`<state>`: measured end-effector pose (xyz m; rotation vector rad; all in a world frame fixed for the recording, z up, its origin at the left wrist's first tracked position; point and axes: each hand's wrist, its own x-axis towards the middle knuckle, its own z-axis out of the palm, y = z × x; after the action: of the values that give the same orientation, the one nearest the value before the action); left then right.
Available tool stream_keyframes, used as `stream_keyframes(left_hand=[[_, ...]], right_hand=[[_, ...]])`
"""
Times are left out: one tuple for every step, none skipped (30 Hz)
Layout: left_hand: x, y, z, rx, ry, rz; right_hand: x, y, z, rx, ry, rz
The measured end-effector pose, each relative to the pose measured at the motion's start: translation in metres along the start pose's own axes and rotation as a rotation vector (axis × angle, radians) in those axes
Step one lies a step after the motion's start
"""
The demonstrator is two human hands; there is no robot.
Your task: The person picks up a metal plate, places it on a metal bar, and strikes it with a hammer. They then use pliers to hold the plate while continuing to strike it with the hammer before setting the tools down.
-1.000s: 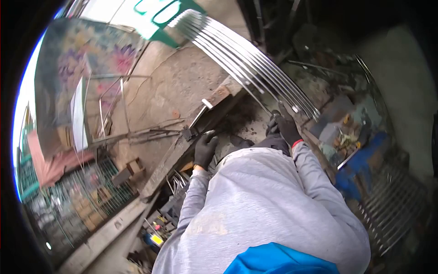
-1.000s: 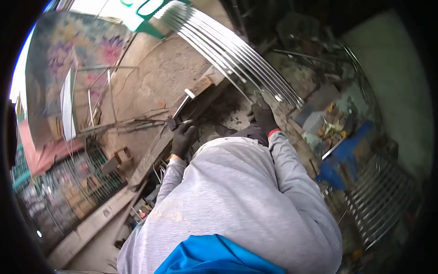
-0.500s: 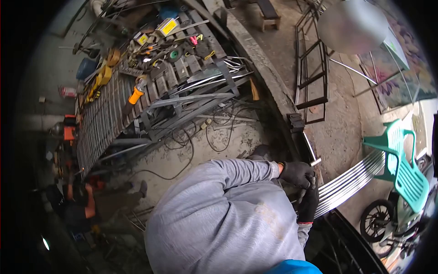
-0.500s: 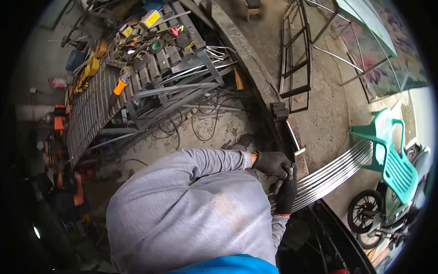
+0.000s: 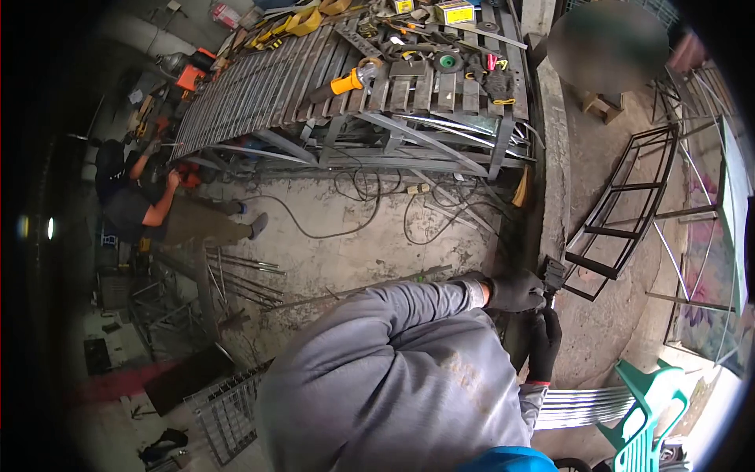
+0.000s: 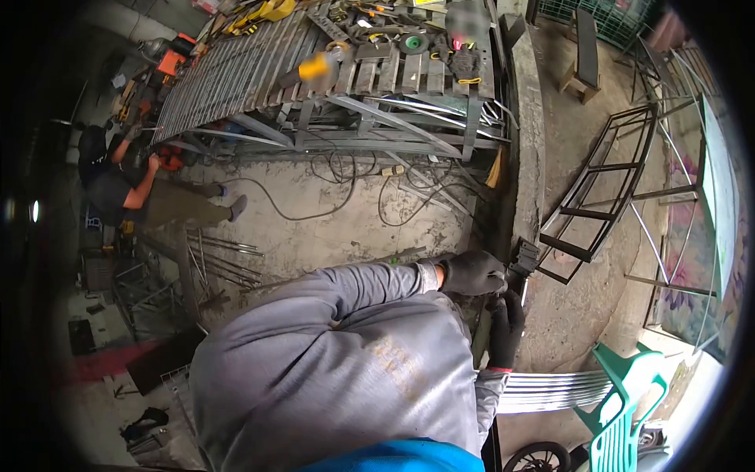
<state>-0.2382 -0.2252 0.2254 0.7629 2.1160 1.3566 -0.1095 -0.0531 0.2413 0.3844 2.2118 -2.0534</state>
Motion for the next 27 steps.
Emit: stream_keyframes(left_hand=[[-0.011,0.004,-0.006,-0.036,0.029,-0.025],[-0.023,0.006,-0.009,-0.052,0.086,-0.022],[-0.033,-0.002,-0.006,-0.029,0.113,-0.054],[-0.047,0.002,-0.003,-0.024,0.231,-0.104],[-0.06,0.005,-0.008,-0.184,0.235,-0.115],[-0.071,0.0,-0.008,-0.231,0.201,-0.191],[-0.083,-0.01,-0.003,-0.278,0.225,-0.134],[-0.096,-0.017,0.009,-0.384,0.338,-0.101],[-0.109,-0.018,0.012,-0.519,0.333,-0.167],[-0.12,-0.019,0.015,-0.65,0.334,-0.23],[-0.13,-0.017,0.014,-0.654,0.343,-0.234],[-0.139,-0.015,0.013,-0.648,0.354,-0.289],[-0.146,-0.013,0.012,-0.642,0.369,-0.344],[-0.151,-0.011,0.012,-0.641,0.381,-0.344],[-0.156,-0.01,0.009,-0.64,0.421,-0.349],[-0.158,-0.009,0.006,-0.636,0.463,-0.353],[-0.157,-0.009,0.008,-0.609,0.537,-0.324],[-0.16,-0.009,0.005,-0.593,0.55,-0.313],[-0.163,-0.008,0.0,-0.691,0.634,-0.367],[-0.161,-0.005,-0.012,-0.786,0.713,-0.411],[-0.16,-0.012,-0.023,-0.852,0.801,-0.39],[-0.166,-0.018,-0.034,-1.053,0.869,-0.376],[-0.169,-0.016,-0.047,-1.049,0.944,-0.363],[-0.172,-0.018,-0.062,-1.048,1.017,-0.356],[-0.176,-0.03,-0.076,-0.968,1.062,-0.314],[-0.179,-0.045,-0.088,-0.891,1.106,-0.274],[-0.178,-0.053,-0.096,-0.796,1.182,-0.276]], right_hand=[[0.006,-0.008,0.011,0.049,-0.026,-0.048],[0.014,-0.001,0.015,-0.019,-0.072,-0.046],[0.019,0.008,0.013,-0.098,-0.113,-0.026],[0.021,-0.002,0.019,-0.102,-0.149,-0.024],[0.024,-0.002,0.021,-0.193,-0.194,-0.138],[0.026,0.007,0.024,-0.189,-0.223,-0.166],[0.023,0.018,0.03,-0.095,-0.21,-0.107],[0.022,0.012,0.037,-0.13,-0.235,-0.223],[0.017,0.015,0.045,-0.026,-0.29,-0.094],[0.013,0.018,0.051,0.079,-0.346,0.029],[0.011,0.024,0.056,0.075,-0.355,0.034],[0.008,0.033,0.062,0.159,-0.423,0.138],[0.006,0.042,0.066,0.241,-0.493,0.242],[0.003,0.046,0.069,0.239,-0.504,0.24],[0.003,0.049,0.073,0.337,-0.519,0.358],[0.003,0.051,0.076,0.436,-0.534,0.475],[0.005,0.052,0.08,0.41,-0.555,0.442],[0.007,0.052,0.083,0.412,-0.57,0.424],[0.012,0.05,0.085,0.433,-0.575,0.431],[0.018,0.048,0.087,0.457,-0.578,0.43],[0.024,0.046,0.089,0.466,-0.542,0.475],[0.031,0.044,0.09,0.475,-0.548,0.433],[0.037,0.045,0.089,0.455,-0.481,0.417],[0.042,0.049,0.088,0.437,-0.412,0.408],[0.047,0.054,0.085,0.447,-0.412,0.385],[0.055,0.063,0.078,0.469,-0.349,0.395],[0.062,0.069,0.072,0.489,-0.288,0.407]])
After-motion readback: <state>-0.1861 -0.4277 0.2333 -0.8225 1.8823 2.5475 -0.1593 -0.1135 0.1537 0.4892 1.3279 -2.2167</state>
